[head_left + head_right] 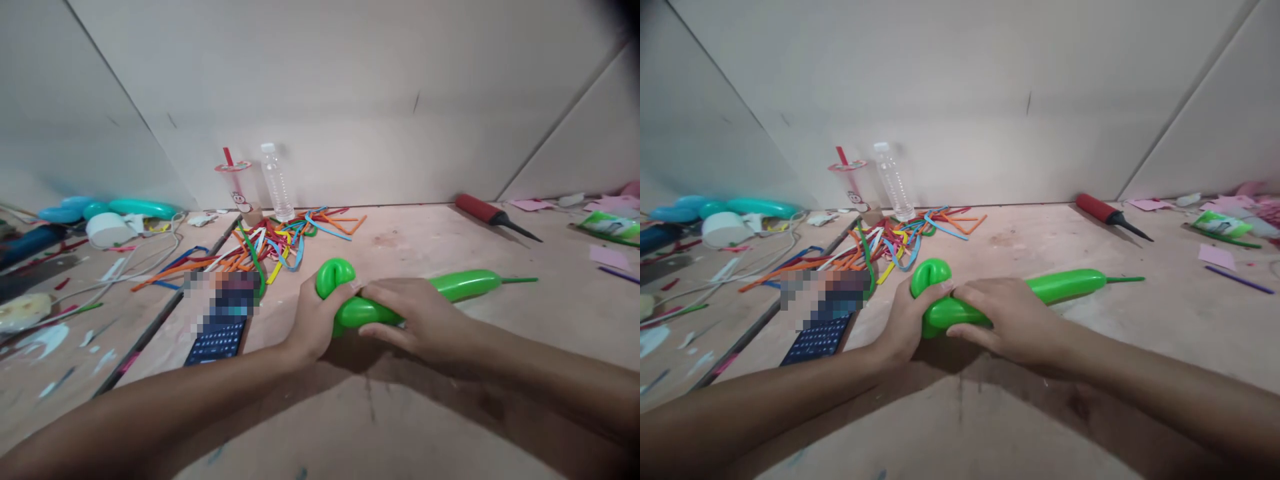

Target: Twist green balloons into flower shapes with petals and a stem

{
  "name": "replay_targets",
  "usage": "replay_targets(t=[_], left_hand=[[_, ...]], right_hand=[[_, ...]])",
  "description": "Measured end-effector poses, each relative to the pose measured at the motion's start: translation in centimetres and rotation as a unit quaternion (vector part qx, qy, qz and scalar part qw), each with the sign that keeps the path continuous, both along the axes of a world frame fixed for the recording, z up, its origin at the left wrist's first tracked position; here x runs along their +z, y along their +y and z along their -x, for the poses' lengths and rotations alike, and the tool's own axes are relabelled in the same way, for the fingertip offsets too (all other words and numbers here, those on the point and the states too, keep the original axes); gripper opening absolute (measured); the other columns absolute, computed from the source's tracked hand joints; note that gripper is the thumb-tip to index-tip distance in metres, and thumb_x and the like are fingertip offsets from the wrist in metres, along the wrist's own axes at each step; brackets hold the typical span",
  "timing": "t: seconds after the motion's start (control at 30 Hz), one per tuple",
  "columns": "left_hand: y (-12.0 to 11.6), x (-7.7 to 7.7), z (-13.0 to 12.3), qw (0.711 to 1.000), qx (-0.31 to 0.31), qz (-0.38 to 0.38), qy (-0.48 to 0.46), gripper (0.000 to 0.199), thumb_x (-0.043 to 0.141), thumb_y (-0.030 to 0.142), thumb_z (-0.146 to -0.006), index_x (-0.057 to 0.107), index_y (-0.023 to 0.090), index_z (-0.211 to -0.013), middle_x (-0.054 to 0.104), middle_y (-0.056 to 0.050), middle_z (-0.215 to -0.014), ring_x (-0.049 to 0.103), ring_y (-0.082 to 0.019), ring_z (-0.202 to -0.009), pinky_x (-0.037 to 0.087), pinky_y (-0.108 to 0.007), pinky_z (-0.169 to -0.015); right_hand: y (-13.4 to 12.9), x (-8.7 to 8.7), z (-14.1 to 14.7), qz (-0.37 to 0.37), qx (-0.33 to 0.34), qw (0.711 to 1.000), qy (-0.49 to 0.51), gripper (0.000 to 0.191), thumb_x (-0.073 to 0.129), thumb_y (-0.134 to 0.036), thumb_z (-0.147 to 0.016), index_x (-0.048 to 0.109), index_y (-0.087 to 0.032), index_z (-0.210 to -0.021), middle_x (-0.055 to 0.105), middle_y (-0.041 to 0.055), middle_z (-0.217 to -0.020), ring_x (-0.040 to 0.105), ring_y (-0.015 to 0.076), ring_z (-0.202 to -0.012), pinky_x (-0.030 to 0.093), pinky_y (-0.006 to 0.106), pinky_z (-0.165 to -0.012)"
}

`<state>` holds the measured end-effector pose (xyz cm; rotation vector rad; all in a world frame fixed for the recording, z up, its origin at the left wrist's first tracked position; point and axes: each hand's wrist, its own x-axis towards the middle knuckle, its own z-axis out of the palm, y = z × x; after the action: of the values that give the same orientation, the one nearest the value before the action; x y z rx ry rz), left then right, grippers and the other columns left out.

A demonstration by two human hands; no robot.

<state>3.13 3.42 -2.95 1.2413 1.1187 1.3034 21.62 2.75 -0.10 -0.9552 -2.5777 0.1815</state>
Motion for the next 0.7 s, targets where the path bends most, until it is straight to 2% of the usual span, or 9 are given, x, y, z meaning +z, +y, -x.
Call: replay_targets(t=[0.1, 0.2, 0.27, 0.43, 0.5, 0.57, 0.7], left_hand=[[-0.5, -0.2, 1.0, 1.0, -0.014, 0.008, -0.016, 0.035, 0.077, 0.042, -0.07, 0.051, 0.019, -0.069, 0.046, 0.005, -0.065, 0.044, -0.01, -0.06, 0.042, -0.022, -0.056], [-0.7, -0.6, 2.2, 0.998, -0.056, -0.02, 0.016, 0.036, 0.077, 0.045, -0.07, 0.053, 0.019, -0.072, 0.046, 0.004, -0.066, 0.043, -0.011, -0.06, 0.04, -0.023, -0.055], [-0.7, -0.8, 2.8, 0.994, -0.082, -0.055, 0.048, 0.034, 0.077, 0.044, -0.07, 0.056, 0.019, -0.08, 0.048, 0.003, -0.072, 0.045, -0.012, -0.065, 0.042, -0.024, -0.06], [-0.3, -0.9, 2.8, 0.956, -0.219, -0.159, 0.112, 0.039, 0.075, 0.039, -0.07, 0.052, 0.02, -0.094, 0.052, -0.002, -0.092, 0.053, -0.018, -0.084, 0.046, -0.029, -0.077], [-0.1, -1.1, 2.5, 0.962, -0.211, -0.144, 0.096, 0.048, 0.077, 0.038, -0.07, 0.047, 0.021, -0.103, 0.052, -0.001, -0.096, 0.054, -0.018, -0.088, 0.047, -0.029, -0.08], [0.0, -1.4, 2.3, 0.977, -0.171, -0.106, 0.069, 0.053, 0.08, 0.038, -0.072, 0.043, 0.023, -0.106, 0.051, 0.001, -0.093, 0.054, -0.015, -0.085, 0.047, -0.026, -0.077], [0.0, -1.7, 2.0, 0.989, -0.121, -0.07, 0.054, 0.042, 0.077, 0.042, -0.079, 0.047, 0.022, -0.099, 0.053, 0.002, -0.087, 0.054, -0.013, -0.08, 0.047, -0.023, -0.072]], right_hand=[[2.0, 0.6, -1.3, 0.037, 0.056, 0.998, 0.001, 0.038, 0.054, -0.049, -0.098, 0.064, -0.018, -0.117, 0.072, 0.0102, -0.11, 0.067, 0.0253, -0.1, 0.049, 0.038, -0.086], [2.9, 1.0, -2.1, 0.039, 0.091, 0.995, 0.003, 0.039, 0.054, -0.047, -0.099, 0.063, -0.017, -0.121, 0.07, 0.0109, -0.111, 0.064, 0.0246, -0.102, 0.048, 0.039, -0.089], [2.5, 1.1, -1.7, 0.024, 0.105, 0.994, -0.005, 0.036, 0.054, -0.039, -0.098, 0.061, -0.015, -0.124, 0.069, 0.0123, -0.113, 0.062, 0.0257, -0.103, 0.047, 0.041, -0.09], [0.3, 0.8, 0.5, -0.062, 0.085, 0.994, -0.005, 0.043, 0.059, -0.018, -0.081, 0.059, -0.011, -0.123, 0.067, 0.0148, -0.115, 0.056, 0.0293, -0.104, 0.042, 0.046, -0.096], [-0.2, 0.5, 1.1, -0.081, 0.059, 0.995, -0.004, 0.041, 0.059, -0.018, -0.079, 0.06, -0.012, -0.12, 0.066, 0.0145, -0.113, 0.055, 0.0295, -0.102, 0.041, 0.046, -0.094], [-0.2, 0.3, 1.4, -0.082, 0.018, 0.996, -0.004, 0.034, 0.06, -0.025, -0.082, 0.061, -0.014, -0.114, 0.066, 0.0128, -0.106, 0.054, 0.029, -0.096, 0.042, 0.045, -0.088], [0.5, -0.1, 1.3, -0.081, -0.024, 0.996, -0.031, 0.019, 0.055, -0.032, -0.094, 0.062, -0.017, -0.104, 0.064, 0.009, -0.096, 0.054, 0.0263, -0.089, 0.04, 0.04, -0.079]])
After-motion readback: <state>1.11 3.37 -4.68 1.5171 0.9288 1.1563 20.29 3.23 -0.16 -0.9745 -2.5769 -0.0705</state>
